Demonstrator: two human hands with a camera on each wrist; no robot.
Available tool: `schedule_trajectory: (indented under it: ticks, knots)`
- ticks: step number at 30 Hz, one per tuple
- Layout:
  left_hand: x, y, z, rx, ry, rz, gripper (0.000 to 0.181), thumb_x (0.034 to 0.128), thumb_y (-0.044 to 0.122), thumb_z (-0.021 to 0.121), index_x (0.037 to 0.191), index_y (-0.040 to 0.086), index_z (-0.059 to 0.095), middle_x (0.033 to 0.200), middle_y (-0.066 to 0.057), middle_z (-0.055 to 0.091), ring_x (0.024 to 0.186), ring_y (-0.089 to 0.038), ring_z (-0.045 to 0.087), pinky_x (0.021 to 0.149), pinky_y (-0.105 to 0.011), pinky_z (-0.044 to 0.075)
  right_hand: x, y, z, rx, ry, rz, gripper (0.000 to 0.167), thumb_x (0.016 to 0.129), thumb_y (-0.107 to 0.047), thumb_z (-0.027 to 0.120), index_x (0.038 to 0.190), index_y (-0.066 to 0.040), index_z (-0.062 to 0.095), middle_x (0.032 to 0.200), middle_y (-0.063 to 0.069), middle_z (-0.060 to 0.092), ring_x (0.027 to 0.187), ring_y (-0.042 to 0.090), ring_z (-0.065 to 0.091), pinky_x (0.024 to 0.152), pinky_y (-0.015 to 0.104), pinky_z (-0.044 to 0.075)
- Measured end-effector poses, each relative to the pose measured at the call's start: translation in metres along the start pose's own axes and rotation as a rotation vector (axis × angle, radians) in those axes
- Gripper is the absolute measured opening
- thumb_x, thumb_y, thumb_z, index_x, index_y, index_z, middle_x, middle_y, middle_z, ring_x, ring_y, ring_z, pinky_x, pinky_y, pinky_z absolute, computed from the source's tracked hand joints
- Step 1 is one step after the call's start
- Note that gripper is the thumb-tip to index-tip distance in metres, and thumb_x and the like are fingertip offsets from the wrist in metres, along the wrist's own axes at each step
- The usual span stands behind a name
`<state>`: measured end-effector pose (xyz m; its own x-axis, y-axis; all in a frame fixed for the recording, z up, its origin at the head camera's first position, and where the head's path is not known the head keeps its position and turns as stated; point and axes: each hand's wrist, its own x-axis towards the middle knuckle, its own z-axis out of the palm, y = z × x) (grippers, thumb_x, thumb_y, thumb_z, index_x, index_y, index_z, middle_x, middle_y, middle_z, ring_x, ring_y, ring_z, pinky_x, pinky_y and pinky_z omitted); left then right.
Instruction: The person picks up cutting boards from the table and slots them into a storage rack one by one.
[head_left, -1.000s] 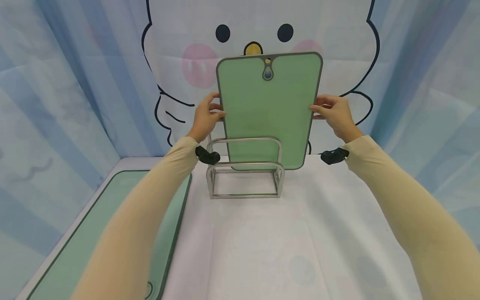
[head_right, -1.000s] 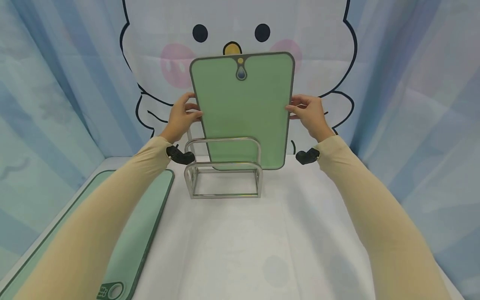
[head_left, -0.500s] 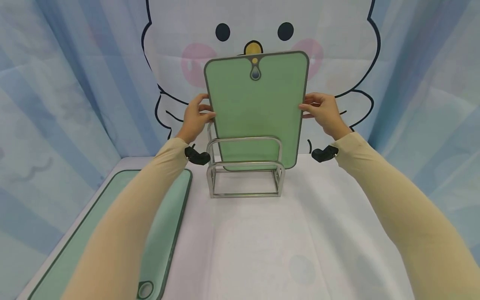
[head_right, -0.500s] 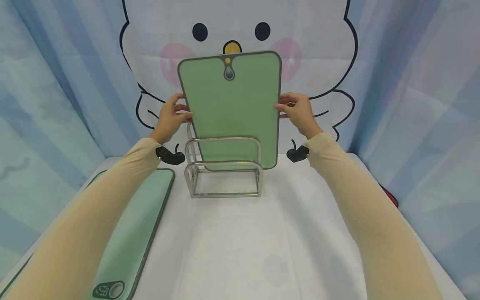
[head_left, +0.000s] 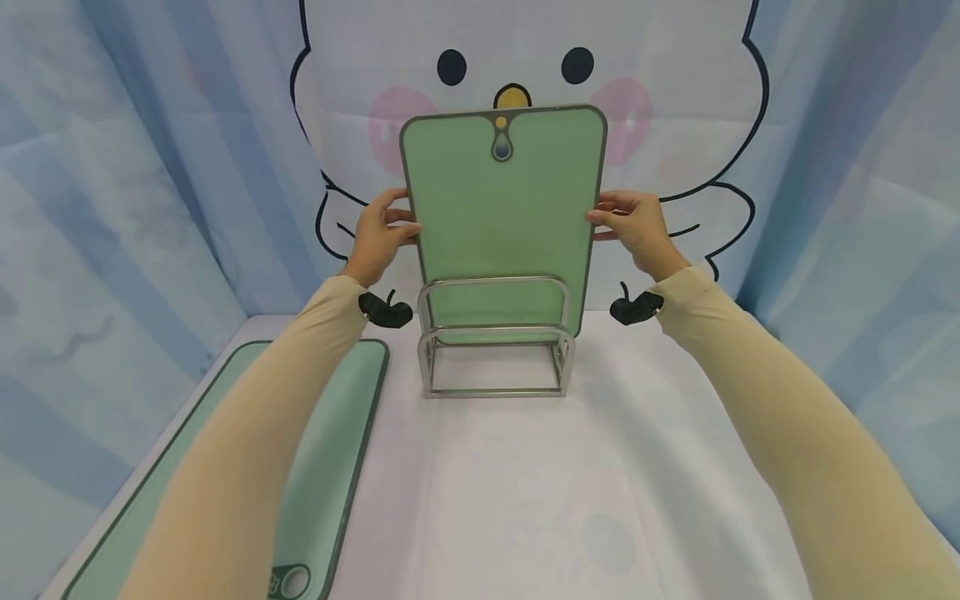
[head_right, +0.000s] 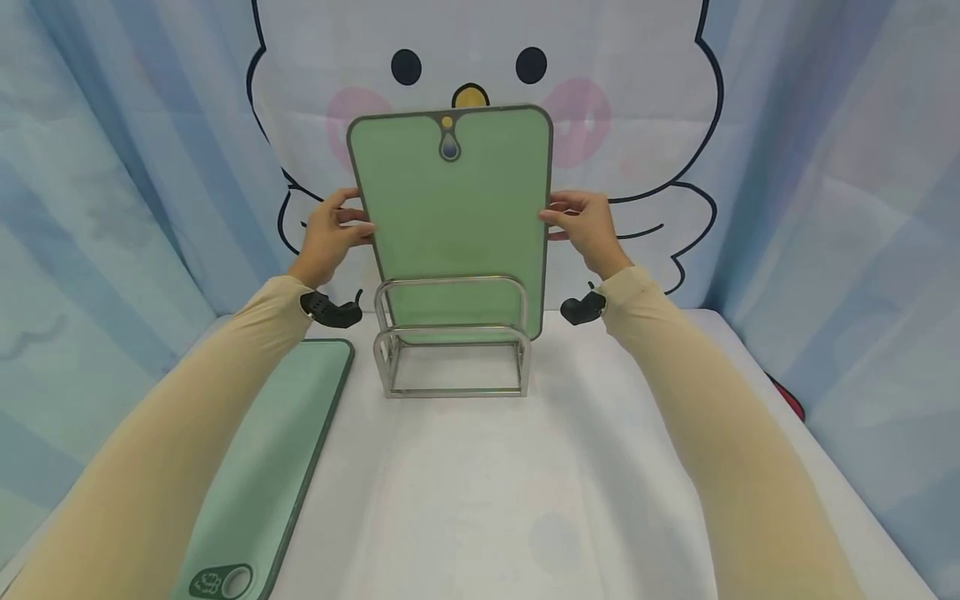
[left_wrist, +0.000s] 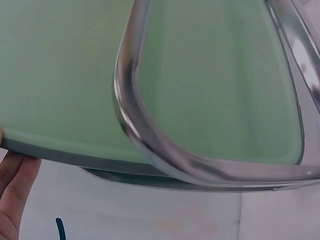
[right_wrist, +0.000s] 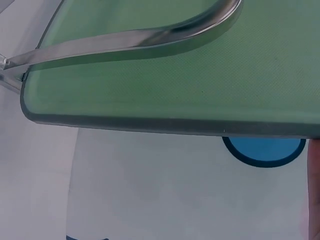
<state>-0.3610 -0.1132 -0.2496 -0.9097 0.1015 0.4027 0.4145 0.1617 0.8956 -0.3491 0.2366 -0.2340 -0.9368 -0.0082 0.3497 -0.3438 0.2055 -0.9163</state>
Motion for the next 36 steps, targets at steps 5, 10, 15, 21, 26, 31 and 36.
schedule_trajectory:
  ticks: [5, 10, 15, 21, 26, 31, 36]
  knots:
    - [-0.001, 0.000, -0.004, -0.027, 0.026, -0.012, 0.050, 0.0867, -0.004, 0.061, 0.134, 0.006, 0.050, 0.100, -0.012, 0.064, 0.073, -0.004, 0.065, 0.076, -0.026, 0.057, 0.002, 0.003, 0.005, 0.068, 0.001, 0.001, 0.044, 0.084, -0.006, 0.068, 0.121, 0.013, 0.056, 0.080, -0.008, 0.064, 0.073, 0.002, 0.064, 0.062, 0.019, 0.057]
    - [-0.001, 0.000, -0.010, -0.071, 0.071, -0.033, 0.044, 0.0856, -0.002, 0.064, 0.129, 0.001, 0.055, 0.107, -0.017, 0.066, 0.074, -0.004, 0.066, 0.076, -0.026, 0.057, 0.003, 0.005, 0.011, 0.122, -0.001, 0.031, 0.042, 0.084, -0.005, 0.068, 0.121, 0.012, 0.057, 0.080, -0.006, 0.064, 0.071, 0.003, 0.065, 0.062, 0.021, 0.057]
    - [-0.003, 0.004, -0.014, -0.081, 0.093, -0.040, 0.041, 0.0853, -0.001, 0.064, 0.126, -0.001, 0.058, 0.110, -0.019, 0.067, 0.074, -0.003, 0.067, 0.075, -0.024, 0.057, -0.001, 0.016, 0.019, 0.113, 0.001, 0.058, 0.043, 0.084, -0.009, 0.069, 0.121, 0.010, 0.058, 0.080, -0.007, 0.065, 0.073, 0.003, 0.065, 0.064, 0.021, 0.057]
    - [-0.003, 0.005, -0.008, -0.112, 0.067, -0.041, 0.042, 0.0847, -0.003, 0.064, 0.126, -0.001, 0.058, 0.105, -0.016, 0.069, 0.074, -0.004, 0.067, 0.076, -0.025, 0.058, -0.006, 0.018, 0.016, 0.143, 0.047, 0.038, 0.043, 0.086, -0.010, 0.067, 0.122, 0.009, 0.057, 0.081, -0.009, 0.068, 0.075, 0.002, 0.064, 0.063, 0.018, 0.056]
    - [-0.001, 0.007, -0.005, -0.118, 0.071, -0.023, 0.042, 0.0849, -0.004, 0.064, 0.126, -0.001, 0.057, 0.098, -0.009, 0.070, 0.074, -0.004, 0.067, 0.074, -0.024, 0.058, -0.004, 0.006, 0.010, 0.120, 0.046, -0.013, 0.040, 0.086, -0.009, 0.067, 0.121, 0.009, 0.059, 0.080, -0.011, 0.068, 0.076, 0.002, 0.064, 0.062, 0.017, 0.056]
    - [0.000, 0.010, -0.003, -0.133, 0.083, -0.028, 0.042, 0.0844, -0.004, 0.064, 0.125, 0.000, 0.059, 0.098, -0.009, 0.070, 0.074, -0.005, 0.067, 0.072, -0.023, 0.058, -0.003, -0.001, 0.006, 0.123, 0.051, -0.001, 0.039, 0.085, -0.008, 0.067, 0.120, 0.008, 0.060, 0.078, -0.010, 0.067, 0.074, 0.003, 0.064, 0.061, 0.017, 0.056]
    - [0.000, 0.010, 0.000, -0.130, 0.068, -0.043, 0.043, 0.0849, -0.003, 0.064, 0.127, 0.001, 0.057, 0.107, -0.018, 0.068, 0.075, -0.005, 0.067, 0.073, -0.024, 0.058, -0.003, -0.003, 0.002, 0.117, 0.054, 0.011, 0.040, 0.085, -0.007, 0.067, 0.121, 0.009, 0.059, 0.077, -0.009, 0.066, 0.073, 0.003, 0.063, 0.060, 0.017, 0.055]
